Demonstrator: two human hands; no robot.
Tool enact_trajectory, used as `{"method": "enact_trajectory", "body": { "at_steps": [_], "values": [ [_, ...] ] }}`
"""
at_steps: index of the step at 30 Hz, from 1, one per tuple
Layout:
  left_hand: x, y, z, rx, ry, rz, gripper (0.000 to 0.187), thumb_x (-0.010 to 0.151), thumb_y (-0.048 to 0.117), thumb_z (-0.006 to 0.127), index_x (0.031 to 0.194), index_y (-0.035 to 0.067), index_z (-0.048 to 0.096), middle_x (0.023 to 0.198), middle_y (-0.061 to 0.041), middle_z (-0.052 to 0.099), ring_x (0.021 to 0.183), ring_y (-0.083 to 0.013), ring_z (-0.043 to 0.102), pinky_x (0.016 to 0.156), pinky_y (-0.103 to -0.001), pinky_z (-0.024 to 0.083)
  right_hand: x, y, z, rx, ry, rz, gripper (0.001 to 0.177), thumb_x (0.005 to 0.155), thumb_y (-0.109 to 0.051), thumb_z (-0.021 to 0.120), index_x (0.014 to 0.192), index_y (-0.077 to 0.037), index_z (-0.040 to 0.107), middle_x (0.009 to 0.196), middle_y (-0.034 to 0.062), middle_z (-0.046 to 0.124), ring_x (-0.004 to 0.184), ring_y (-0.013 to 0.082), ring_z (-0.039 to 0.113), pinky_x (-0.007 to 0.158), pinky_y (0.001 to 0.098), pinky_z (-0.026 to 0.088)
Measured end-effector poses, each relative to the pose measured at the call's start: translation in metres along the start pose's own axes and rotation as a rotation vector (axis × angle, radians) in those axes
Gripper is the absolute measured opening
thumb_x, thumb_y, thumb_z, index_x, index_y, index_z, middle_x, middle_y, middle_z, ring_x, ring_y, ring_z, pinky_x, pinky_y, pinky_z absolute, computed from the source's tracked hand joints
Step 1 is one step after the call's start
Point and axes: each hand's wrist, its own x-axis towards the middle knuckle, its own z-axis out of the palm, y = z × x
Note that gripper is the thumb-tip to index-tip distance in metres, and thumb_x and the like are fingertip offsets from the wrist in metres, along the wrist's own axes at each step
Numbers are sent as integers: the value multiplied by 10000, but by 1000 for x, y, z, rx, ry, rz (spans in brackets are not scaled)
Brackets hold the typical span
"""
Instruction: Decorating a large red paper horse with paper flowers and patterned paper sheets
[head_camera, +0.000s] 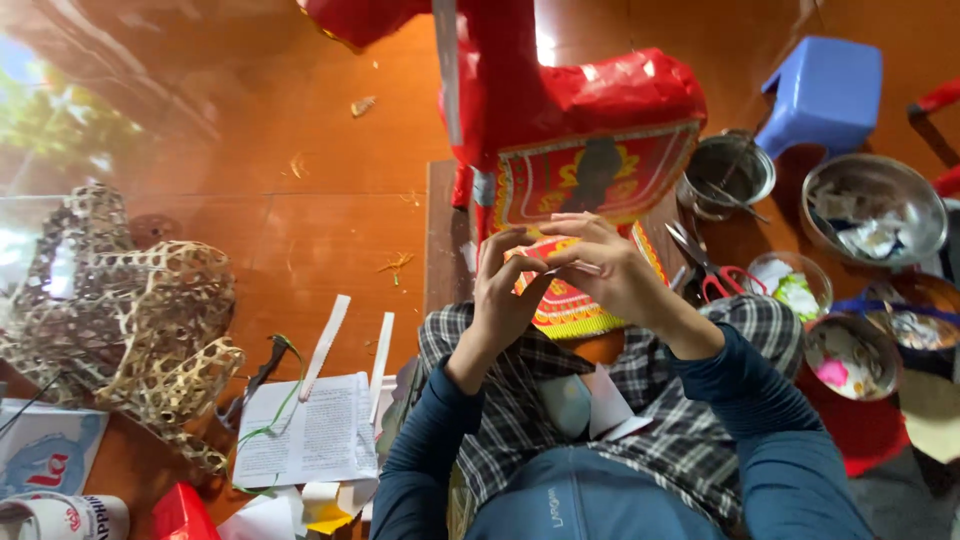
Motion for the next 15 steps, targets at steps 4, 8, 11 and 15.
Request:
{"method": "enact_trajectory", "body": {
  "at_steps": [4,8,11,15],
  "values": [
    [23,7,-19,-193,-11,-161,177,901,56,905,959,70,738,1200,-160,679,1212,-419,685,1051,-537,528,30,-8,-21,306,43,54,172,858,48,884,1017,13,828,1389,196,686,1351,369,668,1075,452,589],
    [63,3,-44,-267,17,-199,155,929,69,884,999,74,746,1217,-160,647,1245,-371,653,1095,-519,493,77,-12,-44,280,37,-4,156,856,4,906,973,13,804,1324,188,711,1340,369,670,1101,499,550],
    [106,-6,-58,-195,-15,-130,235,964,107,864,1153,64,731,1242,-165,643,1278,-399,644,1091,-532,489,136,-44,-74,153,40,-70,162,866,-5,925,962,-2,794,1282,173,727,1305,341,678,1055,485,571],
    [178,-7,-81,141,-21,-37,606,924,109,868,1429,57,538,1404,-133,595,1307,-330,611,1133,-438,514,214,-23,-100,-139,116,-274,210,978,6,902,894,-6,710,1379,193,620,1316,321,564,1132,446,503]
  ]
}}
